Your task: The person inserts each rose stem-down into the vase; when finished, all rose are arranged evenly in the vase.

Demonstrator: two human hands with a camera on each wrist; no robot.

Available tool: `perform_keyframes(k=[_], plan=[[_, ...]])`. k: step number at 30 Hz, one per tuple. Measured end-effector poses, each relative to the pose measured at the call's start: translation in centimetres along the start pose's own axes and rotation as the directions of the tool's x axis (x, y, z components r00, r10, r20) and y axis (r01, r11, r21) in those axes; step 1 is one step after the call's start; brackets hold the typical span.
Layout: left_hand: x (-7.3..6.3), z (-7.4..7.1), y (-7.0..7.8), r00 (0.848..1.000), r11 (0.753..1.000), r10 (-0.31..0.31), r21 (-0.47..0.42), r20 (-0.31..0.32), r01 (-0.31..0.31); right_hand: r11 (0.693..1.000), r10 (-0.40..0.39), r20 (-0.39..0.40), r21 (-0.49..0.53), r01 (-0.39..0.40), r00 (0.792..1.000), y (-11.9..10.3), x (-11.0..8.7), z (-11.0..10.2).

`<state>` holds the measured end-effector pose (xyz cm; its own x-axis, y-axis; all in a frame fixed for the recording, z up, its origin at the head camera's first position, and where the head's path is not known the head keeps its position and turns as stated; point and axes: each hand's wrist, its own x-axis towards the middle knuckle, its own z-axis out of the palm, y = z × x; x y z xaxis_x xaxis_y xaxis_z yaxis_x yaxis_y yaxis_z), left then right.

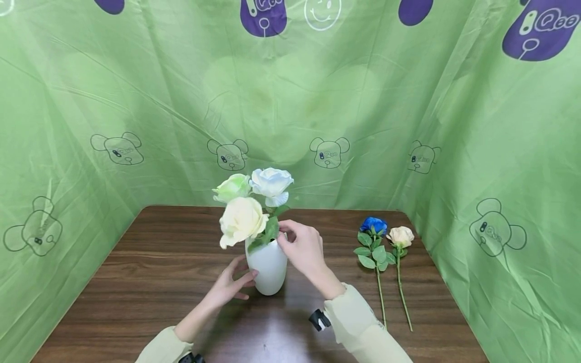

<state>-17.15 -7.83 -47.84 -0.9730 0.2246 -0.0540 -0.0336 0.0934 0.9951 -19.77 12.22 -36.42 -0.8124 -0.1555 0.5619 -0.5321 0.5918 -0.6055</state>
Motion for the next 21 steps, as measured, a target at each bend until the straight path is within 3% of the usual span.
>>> perform_keyframes(k=[7, 14, 21], plan=[[0.0, -0.1, 0.0, 1.0, 1.0, -0.012, 0.013, 0.0, 0.012, 0.995, 0.043, -0.023, 0.096, -0.04, 0.999, 1.7, -0.2, -1.7], [0.1, 0.0, 0.1, 1.0, 1.0, -0.013, 0.02, -0.009, 0.013, 0.985, 0.159, -0.048, 0.083, -0.155, 0.986, 5.0, -0.7, -3.0], [0.1, 0.1, 0.0, 1.0, 1.0, -0.022, 0.014, -0.011, 0.022, 0.959, 0.278, -0.029, 0.062, -0.276, 0.96, 9.3, -1.7, -3.9]])
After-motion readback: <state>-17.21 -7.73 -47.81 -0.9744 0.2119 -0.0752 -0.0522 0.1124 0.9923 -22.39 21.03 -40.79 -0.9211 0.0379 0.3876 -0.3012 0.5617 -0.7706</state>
